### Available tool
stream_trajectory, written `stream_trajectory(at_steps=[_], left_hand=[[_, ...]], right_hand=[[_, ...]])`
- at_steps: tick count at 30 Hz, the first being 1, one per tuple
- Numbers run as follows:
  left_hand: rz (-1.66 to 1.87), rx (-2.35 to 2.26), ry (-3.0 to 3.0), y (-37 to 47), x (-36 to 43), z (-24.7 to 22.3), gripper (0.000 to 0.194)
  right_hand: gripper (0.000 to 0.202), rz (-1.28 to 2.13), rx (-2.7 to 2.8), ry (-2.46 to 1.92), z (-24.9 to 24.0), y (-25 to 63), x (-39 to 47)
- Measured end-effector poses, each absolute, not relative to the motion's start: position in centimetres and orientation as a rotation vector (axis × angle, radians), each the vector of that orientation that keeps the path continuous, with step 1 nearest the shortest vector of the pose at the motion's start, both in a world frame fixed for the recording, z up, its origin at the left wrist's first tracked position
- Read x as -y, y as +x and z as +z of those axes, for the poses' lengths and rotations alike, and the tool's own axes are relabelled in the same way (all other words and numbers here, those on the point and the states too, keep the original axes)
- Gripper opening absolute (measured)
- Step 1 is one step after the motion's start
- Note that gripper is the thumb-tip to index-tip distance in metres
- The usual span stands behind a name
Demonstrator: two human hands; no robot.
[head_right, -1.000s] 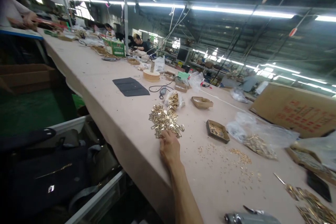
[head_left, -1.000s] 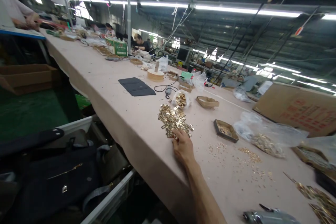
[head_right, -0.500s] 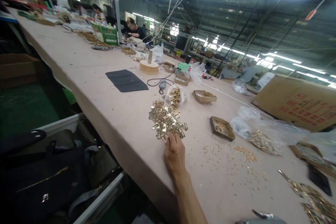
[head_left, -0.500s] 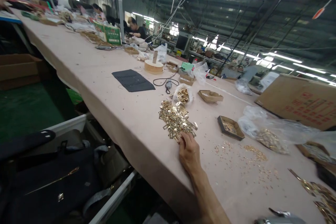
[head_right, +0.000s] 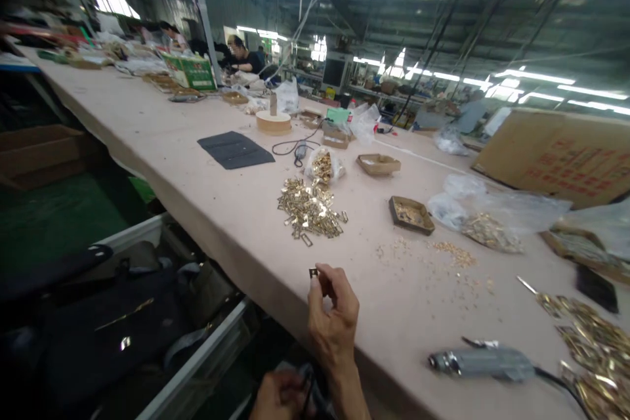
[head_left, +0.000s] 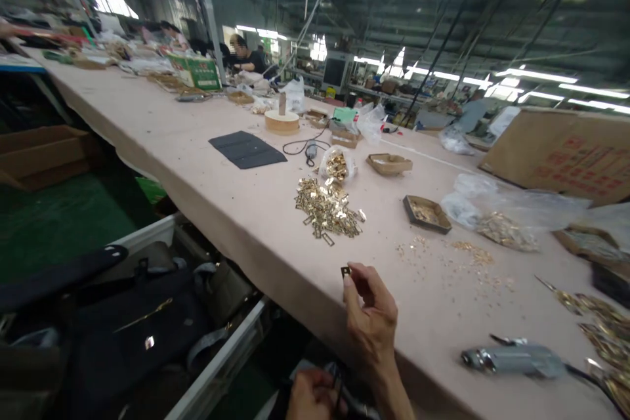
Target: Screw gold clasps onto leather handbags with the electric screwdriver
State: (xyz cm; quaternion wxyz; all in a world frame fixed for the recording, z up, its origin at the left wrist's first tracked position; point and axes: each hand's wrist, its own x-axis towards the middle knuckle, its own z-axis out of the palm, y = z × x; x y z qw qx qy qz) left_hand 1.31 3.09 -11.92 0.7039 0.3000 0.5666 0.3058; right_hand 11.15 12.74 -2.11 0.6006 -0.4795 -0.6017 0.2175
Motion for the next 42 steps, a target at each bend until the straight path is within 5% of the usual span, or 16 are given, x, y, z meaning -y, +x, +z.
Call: stream_trajectory(at_steps=[9,14,42], left_hand=[[0.719,-1.164,0.796,6.6,-0.2,-14.0,0.023],[0.691,-1.178,0.865,7.7,0.4,-14.0,0.022],[0.587,-1.131,0.875,8.1,-0.4,-14.5,0.024]], right_hand=[[0.033,0.962,0.881,-1.527,-11.9,18.2,4.4],[0.048,1.057,0.751,-1.472,-12.7,20.2,4.4],[0.02,1.195,0.714,-1.439,-15.2,20.5,2.4]])
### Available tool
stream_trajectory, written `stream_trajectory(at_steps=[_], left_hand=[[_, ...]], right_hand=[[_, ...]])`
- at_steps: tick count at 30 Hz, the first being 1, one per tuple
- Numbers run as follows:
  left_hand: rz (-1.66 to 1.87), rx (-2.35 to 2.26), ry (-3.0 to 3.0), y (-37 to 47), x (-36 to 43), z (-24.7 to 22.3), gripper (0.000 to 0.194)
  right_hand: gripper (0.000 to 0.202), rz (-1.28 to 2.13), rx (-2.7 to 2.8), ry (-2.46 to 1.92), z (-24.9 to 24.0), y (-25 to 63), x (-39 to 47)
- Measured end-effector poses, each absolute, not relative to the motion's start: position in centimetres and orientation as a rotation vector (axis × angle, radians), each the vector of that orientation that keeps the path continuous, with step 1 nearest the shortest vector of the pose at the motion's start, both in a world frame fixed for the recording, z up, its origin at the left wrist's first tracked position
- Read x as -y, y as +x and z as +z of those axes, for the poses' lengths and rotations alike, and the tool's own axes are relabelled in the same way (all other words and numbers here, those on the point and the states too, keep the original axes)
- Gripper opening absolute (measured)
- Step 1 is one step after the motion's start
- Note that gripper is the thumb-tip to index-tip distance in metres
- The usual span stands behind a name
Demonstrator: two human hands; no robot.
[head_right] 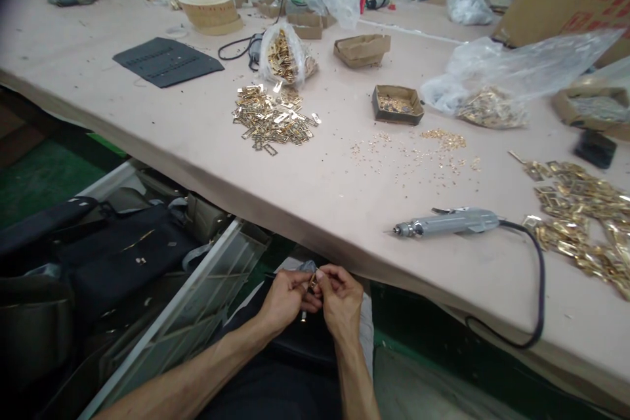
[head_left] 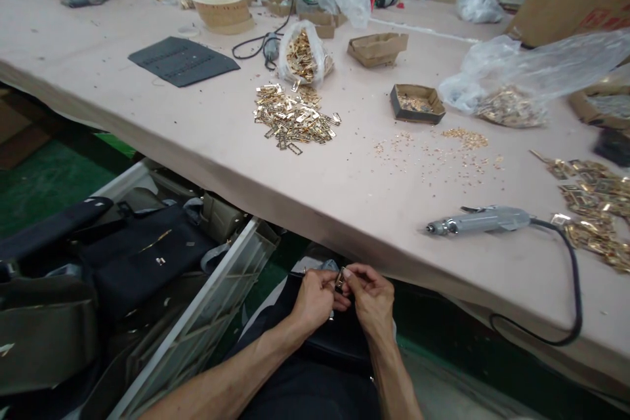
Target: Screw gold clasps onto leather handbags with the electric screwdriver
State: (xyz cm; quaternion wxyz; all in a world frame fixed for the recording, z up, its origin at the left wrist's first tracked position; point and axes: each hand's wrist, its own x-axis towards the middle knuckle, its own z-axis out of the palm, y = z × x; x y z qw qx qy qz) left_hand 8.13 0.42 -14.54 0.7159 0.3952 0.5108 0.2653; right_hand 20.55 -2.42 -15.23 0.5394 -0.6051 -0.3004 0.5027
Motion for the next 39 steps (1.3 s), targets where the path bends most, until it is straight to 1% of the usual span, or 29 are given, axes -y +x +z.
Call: stream_trajectory(at_steps=[7,16,31,39], left_hand=[[0.583,-1.117,0.842,7.9,-0.7,-13.8,0.021],[0.578,-1.089,0.82,7.7,-0.8,-14.7,0.026],[0.575,-1.071,0.808,7.5,-0.8,-14.8,0.023],[0.578,-1.078,0.833,7.6,-0.7,-15.2,0.024]], right_hand=[[0.019,1.203,0.711,-1.452,-15.3,20.3,2.2],[0.016,1.207,0.688,-1.477,-15.3,20.2,2.1],[0.018,1.154,0.75,-1.529,-15.5,20.3,2.1],[0.016,1.088,0.802,-1.498,-16.4,20.3,2.3]])
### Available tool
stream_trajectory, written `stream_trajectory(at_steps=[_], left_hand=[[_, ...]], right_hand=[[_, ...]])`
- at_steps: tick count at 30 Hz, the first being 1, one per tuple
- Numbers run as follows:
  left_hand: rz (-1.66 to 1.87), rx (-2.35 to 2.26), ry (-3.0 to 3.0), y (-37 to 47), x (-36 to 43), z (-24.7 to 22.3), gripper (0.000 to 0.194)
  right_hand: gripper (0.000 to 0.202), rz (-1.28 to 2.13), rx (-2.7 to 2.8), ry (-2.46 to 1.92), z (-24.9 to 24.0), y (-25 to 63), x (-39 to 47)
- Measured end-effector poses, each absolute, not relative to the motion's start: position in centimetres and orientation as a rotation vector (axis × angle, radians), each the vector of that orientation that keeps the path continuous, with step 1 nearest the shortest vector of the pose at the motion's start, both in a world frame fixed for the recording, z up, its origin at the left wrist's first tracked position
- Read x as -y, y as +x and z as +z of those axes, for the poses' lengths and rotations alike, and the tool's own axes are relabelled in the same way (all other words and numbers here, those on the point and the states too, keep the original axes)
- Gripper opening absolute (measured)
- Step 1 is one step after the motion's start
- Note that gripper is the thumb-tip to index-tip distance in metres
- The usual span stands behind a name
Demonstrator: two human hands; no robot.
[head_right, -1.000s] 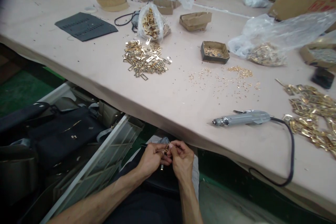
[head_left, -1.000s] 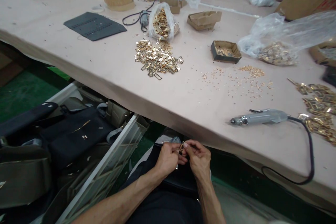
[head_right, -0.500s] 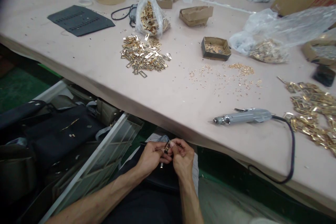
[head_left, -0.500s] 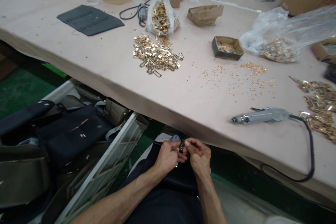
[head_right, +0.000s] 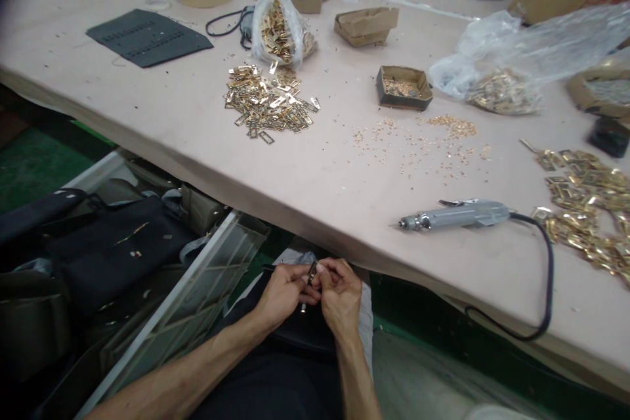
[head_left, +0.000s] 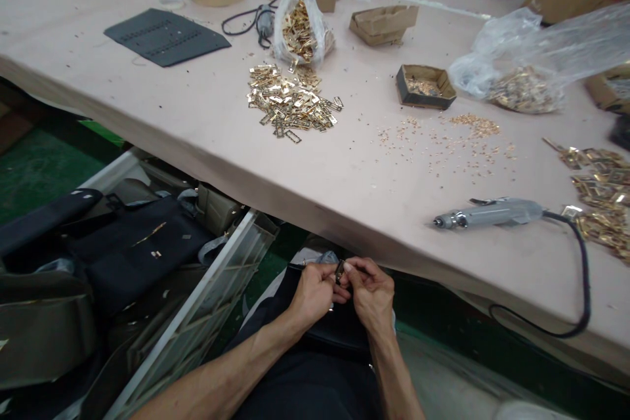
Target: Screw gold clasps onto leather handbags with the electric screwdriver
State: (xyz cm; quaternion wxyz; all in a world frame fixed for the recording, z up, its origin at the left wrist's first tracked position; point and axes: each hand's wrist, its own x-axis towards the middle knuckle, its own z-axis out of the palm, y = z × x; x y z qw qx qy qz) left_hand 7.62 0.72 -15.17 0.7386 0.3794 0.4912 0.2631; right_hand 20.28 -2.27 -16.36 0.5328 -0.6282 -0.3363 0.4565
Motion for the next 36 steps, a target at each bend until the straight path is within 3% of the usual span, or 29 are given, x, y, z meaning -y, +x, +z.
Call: stream_trajectory(at_steps=[14,20,26,36], left_hand=[[0.58,-1.081,0.875,7.62,-0.68,-15.0,0.025],[0.613,-1.096,0.872,7.68,-0.84,-14.22,0.027],[0.618,-1.104,0.867,7.71,-0.68,-14.3,0.029],[0.611,-1.09,0.893,7.41,-0.48,-14.6,0.034]], right_hand=[[0.014,1.05,0.892,-1.507,-16.24,20.37,2.12],[0.026,0.97,0.881,-1.628,-16.27,20.28,2.67],[0.016,0.829,1.055,-1.665,-16.22,20.42,2.95],[0.018,0.779,1.149,-1.637,-15.55,20.25,2.85]])
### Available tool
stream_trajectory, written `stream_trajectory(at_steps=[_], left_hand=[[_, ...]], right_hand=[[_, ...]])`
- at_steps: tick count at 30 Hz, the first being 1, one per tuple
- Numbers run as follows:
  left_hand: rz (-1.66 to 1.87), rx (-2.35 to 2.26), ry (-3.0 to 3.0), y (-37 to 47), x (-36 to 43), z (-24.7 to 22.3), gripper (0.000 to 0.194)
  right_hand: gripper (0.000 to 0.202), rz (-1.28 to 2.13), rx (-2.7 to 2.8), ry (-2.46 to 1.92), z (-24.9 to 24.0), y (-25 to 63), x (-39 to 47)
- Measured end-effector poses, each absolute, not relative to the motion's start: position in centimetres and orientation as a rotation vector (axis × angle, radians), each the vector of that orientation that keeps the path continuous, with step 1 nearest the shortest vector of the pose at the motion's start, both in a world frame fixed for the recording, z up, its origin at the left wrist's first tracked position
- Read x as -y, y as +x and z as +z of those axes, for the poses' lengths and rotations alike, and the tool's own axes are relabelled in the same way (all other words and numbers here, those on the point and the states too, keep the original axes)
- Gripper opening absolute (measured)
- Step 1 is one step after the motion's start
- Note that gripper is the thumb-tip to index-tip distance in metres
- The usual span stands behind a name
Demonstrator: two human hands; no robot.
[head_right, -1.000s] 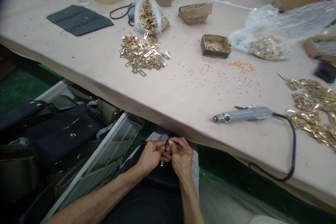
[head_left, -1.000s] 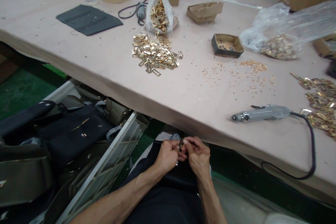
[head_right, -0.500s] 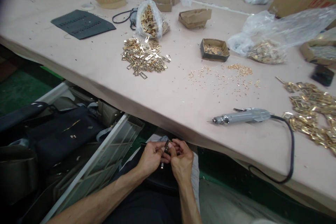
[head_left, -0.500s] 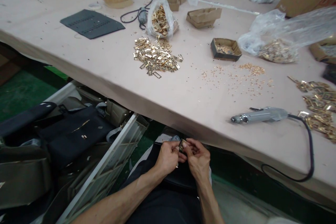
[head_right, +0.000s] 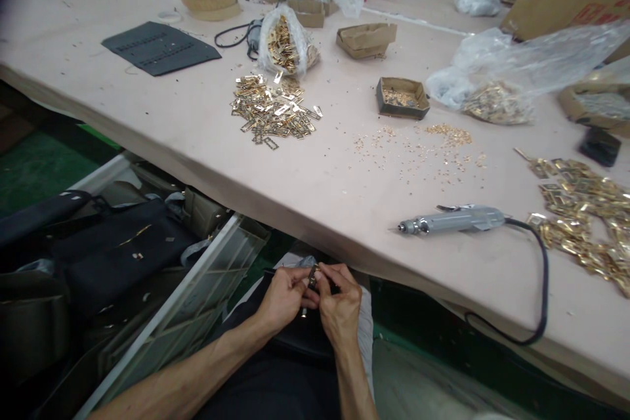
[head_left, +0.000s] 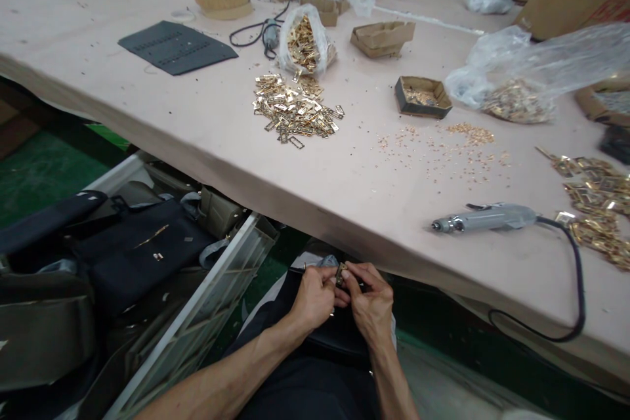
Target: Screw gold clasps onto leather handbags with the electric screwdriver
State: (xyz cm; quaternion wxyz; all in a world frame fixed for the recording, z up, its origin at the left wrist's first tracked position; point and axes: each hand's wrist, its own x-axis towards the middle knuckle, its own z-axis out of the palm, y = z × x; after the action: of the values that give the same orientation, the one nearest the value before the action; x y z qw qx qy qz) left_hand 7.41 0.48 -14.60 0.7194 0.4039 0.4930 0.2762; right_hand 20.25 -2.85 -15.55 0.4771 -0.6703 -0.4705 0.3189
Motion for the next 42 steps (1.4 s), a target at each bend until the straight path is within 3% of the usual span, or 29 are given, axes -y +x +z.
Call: stream_trajectory(at_steps=[19,30,35,39,42], left_hand=[[0.651,-1.072,0.86,7.6,-0.4,-14.2,0.029],[0.7,-1.135,0.798,8.1,-0.5,-14.1,0.044],[0.72,-1.128,0.741,7.5,-0.1,-14.2,0.053],[0.748,-1.1,0.727,7.6,-0.1,-15.7,0.058],[0.797,-1.093,0.721,7.7,0.0,-15.7,0.062]], right_hand=[[0.015,0.823,1.136,-1.625,-15.6,20.6,2.9],[0.018,0.959,1.068,-1.581,-14.6,20.4,2.5],[0.034,0.522,1.047,-1.76,-9.7,21.9,3.1],[0.051,-0.068,0.787,-1.864,-3.5,27.5,1.9],[0.06,-0.232,0.696,-2.141,0.5,32.6,-0.6]])
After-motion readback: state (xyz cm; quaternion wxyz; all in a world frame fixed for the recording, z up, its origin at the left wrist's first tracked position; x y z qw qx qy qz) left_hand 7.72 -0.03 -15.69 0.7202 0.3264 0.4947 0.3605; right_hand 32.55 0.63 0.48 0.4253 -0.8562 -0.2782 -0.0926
